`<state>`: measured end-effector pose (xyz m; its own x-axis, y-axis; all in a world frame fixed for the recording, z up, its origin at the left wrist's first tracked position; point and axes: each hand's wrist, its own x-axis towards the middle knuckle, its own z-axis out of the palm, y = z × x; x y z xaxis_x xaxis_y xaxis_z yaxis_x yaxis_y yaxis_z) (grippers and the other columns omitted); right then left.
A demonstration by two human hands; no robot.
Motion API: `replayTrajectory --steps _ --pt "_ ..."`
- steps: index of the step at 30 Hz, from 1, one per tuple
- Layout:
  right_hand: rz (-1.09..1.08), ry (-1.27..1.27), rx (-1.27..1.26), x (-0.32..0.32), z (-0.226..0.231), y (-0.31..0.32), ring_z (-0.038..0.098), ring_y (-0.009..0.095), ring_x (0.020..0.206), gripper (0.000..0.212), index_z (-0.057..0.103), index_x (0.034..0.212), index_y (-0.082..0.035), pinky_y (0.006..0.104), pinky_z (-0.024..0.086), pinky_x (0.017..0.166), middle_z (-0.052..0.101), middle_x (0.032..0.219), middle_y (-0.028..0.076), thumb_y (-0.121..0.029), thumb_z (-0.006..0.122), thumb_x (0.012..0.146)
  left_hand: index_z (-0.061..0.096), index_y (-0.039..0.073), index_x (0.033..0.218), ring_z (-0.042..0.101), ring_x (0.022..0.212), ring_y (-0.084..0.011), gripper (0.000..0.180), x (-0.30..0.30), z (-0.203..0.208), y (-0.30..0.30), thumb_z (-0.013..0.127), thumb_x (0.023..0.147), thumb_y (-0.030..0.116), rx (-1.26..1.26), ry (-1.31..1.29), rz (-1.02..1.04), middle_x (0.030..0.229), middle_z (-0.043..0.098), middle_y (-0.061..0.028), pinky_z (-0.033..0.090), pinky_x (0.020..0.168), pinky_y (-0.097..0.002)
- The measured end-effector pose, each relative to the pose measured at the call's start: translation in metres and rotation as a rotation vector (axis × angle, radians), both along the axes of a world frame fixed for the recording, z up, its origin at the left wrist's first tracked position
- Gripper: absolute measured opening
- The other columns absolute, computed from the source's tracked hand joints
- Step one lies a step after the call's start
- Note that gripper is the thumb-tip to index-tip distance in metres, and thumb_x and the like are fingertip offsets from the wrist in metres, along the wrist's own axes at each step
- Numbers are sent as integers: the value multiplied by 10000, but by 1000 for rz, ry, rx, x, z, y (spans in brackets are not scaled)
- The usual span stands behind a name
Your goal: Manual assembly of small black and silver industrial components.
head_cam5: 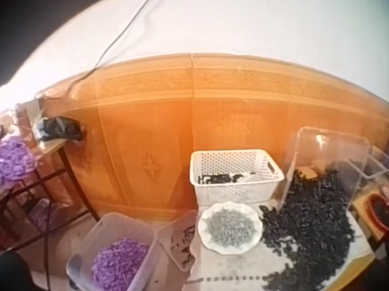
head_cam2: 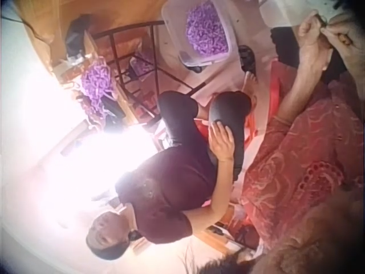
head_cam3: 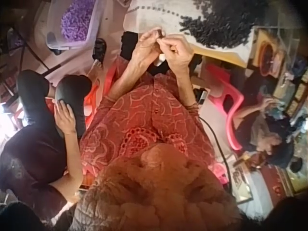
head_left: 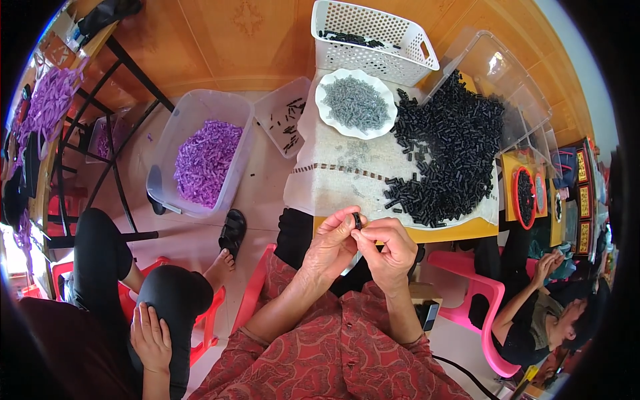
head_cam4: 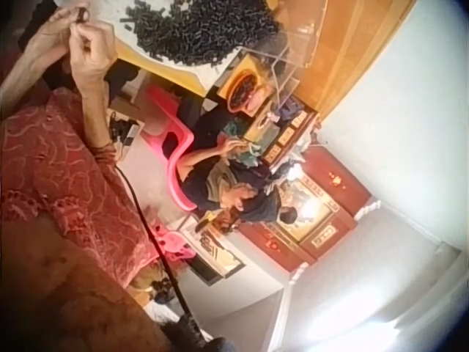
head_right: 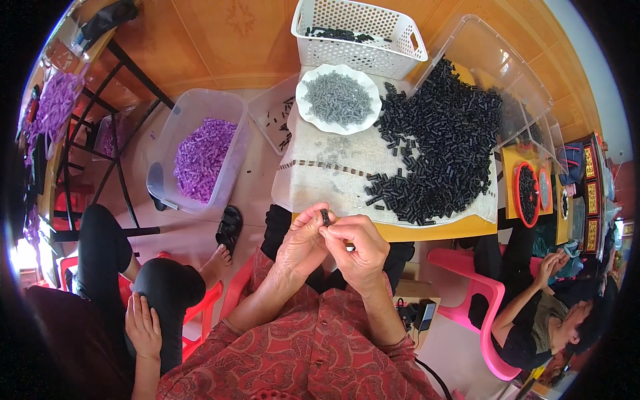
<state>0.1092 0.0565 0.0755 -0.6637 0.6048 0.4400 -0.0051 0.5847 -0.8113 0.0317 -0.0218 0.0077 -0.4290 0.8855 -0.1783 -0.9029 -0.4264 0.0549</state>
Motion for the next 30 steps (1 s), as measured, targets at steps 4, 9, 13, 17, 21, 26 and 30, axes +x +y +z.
replayTrajectory --steps 4,9,13,17,21,26,30 --pt "18 19 10 1 -4 2 621 127 666 157 640 800 3 226 505 510 639 811 99 75 754 721 644 52 1115 616 924 -165 217 -1 1 0 619 912 126 13 26 -4 982 660 -80 496 866 -301" --pt "17 29 12 1 -2 3 610 116 655 167 641 795 -1 213 465 491 641 806 90 71 765 709 652 49 1103 618 921 -177 206 -1 4 -1 617 912 119 -3 52 -9 972 667 -85 496 866 -319" --pt "6 2 35 1 3 2 603 113 648 168 642 790 -2 207 447 488 643 799 88 49 778 705 660 45 1092 620 916 -181 203 -2 5 0 625 906 120 -30 136 23 975 670 -88 495 861 -325" --pt "43 -10 79 0 6 4 635 140 666 156 636 824 14 240 535 524 638 820 111 60 754 732 664 52 1091 621 911 -179 204 -4 5 -2 632 902 121 -42 196 33 978 670 -86 507 831 -351" --pt "55 -38 91 -1 5 7 631 150 653 168 634 828 5 245 522 500 631 807 108 31 769 730 663 58 1096 622 902 -178 204 -5 6 -3 625 907 124 -51 231 56 978 670 -85 518 807 -368" --pt "63 -24 128 -2 -1 13 616 154 617 206 630 844 -6 244 501 472 622 803 104 -2 792 717 662 59 1098 628 897 -181 199 -3 8 -1 607 921 132 -86 181 50 972 670 -76 528 804 -385" --pt "12 -50 174 -4 5 15 616 188 677 290 631 897 -15 275 516 560 626 844 105 -27 816 675 659 33 1092 619 933 -155 194 -5 9 -2 604 914 89 9 97 -1 977 677 -79 479 883 -306"
